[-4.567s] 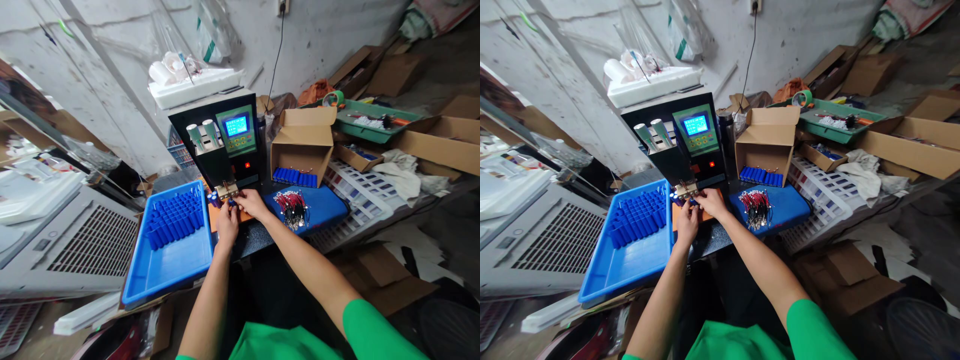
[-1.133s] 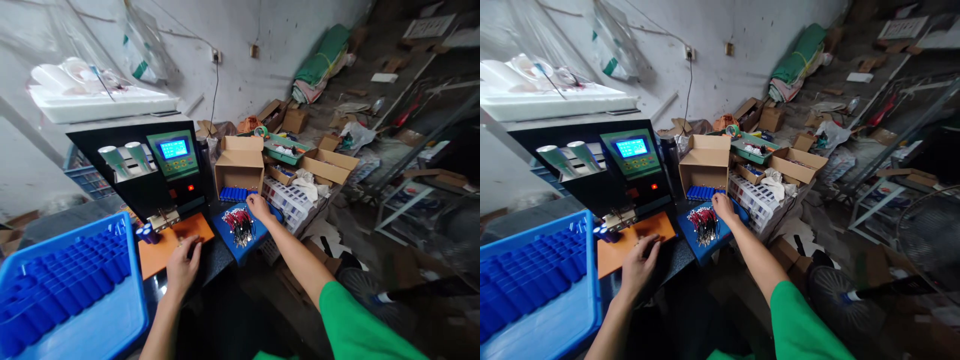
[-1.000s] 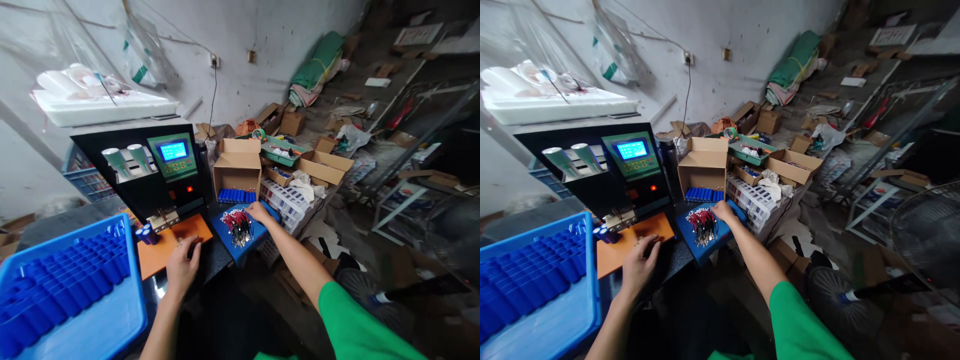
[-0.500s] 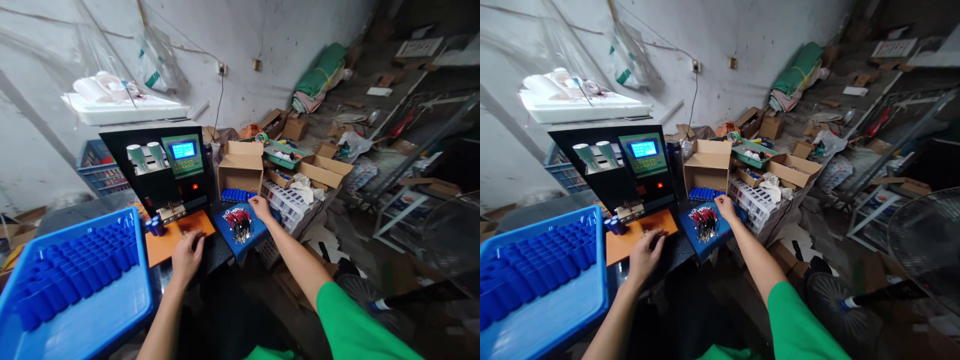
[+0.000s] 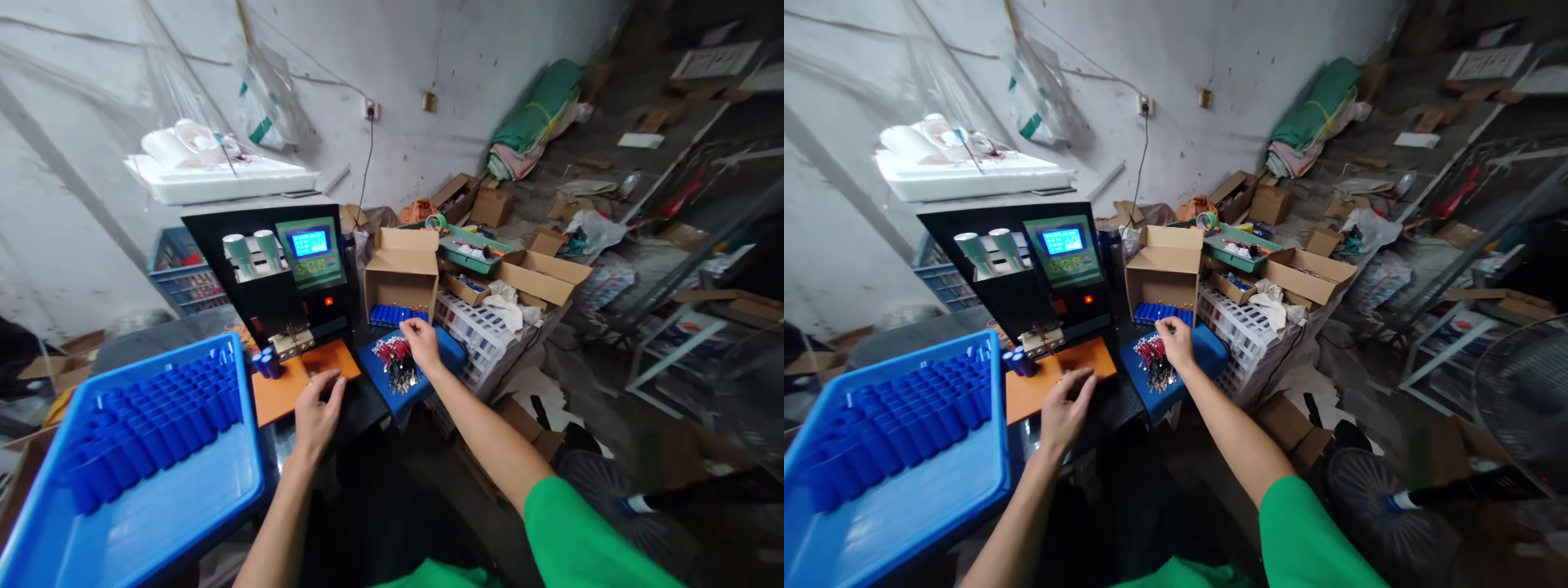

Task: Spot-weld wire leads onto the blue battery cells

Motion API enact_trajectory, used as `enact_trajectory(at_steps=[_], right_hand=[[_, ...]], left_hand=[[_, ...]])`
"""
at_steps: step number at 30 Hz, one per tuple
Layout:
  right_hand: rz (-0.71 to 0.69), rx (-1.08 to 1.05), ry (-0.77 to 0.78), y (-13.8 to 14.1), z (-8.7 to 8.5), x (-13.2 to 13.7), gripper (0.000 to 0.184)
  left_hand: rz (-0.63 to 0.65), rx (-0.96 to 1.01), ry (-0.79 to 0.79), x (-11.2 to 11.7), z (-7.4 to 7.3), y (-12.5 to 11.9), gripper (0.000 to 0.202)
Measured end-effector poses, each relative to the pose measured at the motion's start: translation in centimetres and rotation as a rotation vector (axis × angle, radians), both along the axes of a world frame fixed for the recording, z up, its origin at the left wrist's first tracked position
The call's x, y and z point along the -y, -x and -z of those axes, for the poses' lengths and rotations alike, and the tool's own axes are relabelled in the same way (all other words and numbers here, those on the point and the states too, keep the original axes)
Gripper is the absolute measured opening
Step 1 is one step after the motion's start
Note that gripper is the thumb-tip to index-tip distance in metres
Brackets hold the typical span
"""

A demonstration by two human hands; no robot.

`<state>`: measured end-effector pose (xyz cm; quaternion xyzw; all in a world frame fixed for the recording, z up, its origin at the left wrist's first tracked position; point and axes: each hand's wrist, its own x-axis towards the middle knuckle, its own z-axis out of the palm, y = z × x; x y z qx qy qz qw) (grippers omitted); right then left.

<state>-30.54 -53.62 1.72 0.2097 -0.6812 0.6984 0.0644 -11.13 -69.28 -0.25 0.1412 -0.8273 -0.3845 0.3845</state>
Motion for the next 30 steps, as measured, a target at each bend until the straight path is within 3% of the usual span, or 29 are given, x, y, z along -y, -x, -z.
enact_trajectory(at_steps=[7, 13, 20, 25, 30], right_hand=[[-0.208, 0.188, 0.041, -7.9, 0.6, 3.5, 0.027], [-0.320, 0.317, 0.115, -12.0, 0.9, 5.8, 0.025], [-0.335, 0.397, 0.172, -13.5, 1.3, 7.0, 0.026], [-0.364, 0.420, 0.170, -13.6, 1.4, 6.9, 0.026], [-0.586, 0.422, 0.145, -12.8, 1.1, 5.8, 0.031]], left_hand=[[0.010, -0.056, 0.056, -3.5, -2.1, -1.3, 0.023], [-0.027, -0.019, 0.024, -3.3, -1.5, -2.4, 0.019], [-0.066, -0.014, -0.025, -2.8, -0.3, -3.3, 0.017], [-0.115, 0.027, -0.140, -2.7, -0.4, -3.7, 0.022], [0.014, 0.135, -0.244, -1.8, -1.2, -4.5, 0.028]])
